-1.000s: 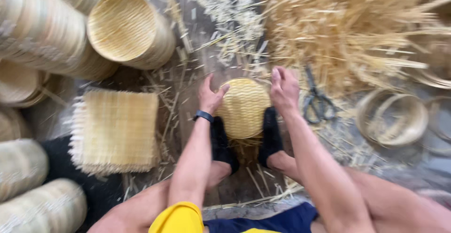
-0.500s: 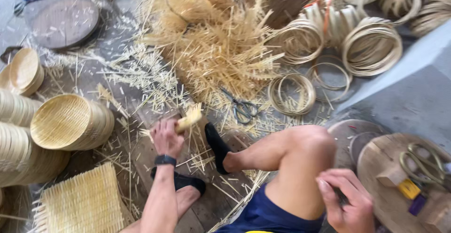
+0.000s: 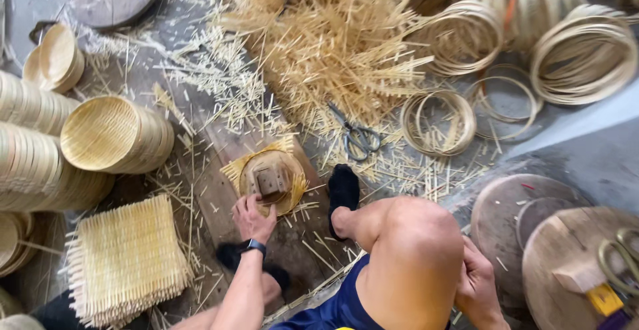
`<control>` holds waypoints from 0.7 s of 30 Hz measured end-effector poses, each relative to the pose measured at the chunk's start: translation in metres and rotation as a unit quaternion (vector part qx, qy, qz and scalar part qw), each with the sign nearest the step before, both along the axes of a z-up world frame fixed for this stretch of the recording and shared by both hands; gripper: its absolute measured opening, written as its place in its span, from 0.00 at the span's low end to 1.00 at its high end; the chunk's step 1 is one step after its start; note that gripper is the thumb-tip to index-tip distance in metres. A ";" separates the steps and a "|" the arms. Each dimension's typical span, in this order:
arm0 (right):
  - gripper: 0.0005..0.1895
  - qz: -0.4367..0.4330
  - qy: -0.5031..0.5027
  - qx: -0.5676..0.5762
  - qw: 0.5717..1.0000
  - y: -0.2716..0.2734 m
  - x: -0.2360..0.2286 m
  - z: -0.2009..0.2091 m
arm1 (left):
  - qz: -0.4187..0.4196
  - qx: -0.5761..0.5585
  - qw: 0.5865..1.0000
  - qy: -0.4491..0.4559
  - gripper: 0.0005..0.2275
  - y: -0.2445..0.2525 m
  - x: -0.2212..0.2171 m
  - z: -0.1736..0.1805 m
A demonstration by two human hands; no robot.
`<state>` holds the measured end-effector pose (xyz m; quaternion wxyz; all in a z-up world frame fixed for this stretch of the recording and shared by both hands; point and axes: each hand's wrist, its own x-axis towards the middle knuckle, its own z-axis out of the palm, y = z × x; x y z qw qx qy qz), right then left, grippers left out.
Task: The person weaves thin bamboo strips around a circular wooden mold, secures them by overlapping and pressing, and trims the excess bamboo with shears.
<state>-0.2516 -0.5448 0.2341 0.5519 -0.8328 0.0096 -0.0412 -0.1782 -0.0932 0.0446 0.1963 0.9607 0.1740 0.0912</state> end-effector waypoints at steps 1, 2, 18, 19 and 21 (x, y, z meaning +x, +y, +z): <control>0.11 0.008 0.020 0.019 1.000 0.001 0.005 -0.007 | 0.012 -0.001 1.000 0.016 0.25 0.002 0.010 0.001; 0.11 0.008 0.043 0.033 0.999 0.003 0.014 -0.017 | 0.021 -0.001 0.999 0.029 0.29 0.002 0.022 0.000; 0.36 0.122 0.065 -0.382 0.914 0.112 0.272 -0.283 | 0.111 -0.007 0.992 0.066 0.53 -0.018 0.105 0.012; 0.40 0.131 0.089 -0.397 0.904 0.115 0.286 -0.289 | 0.093 -0.002 0.995 0.021 0.52 -0.014 0.106 0.015; 0.43 0.132 0.220 -0.365 0.895 0.118 0.312 -0.292 | 0.059 0.006 0.998 -0.020 0.52 -0.012 0.117 0.013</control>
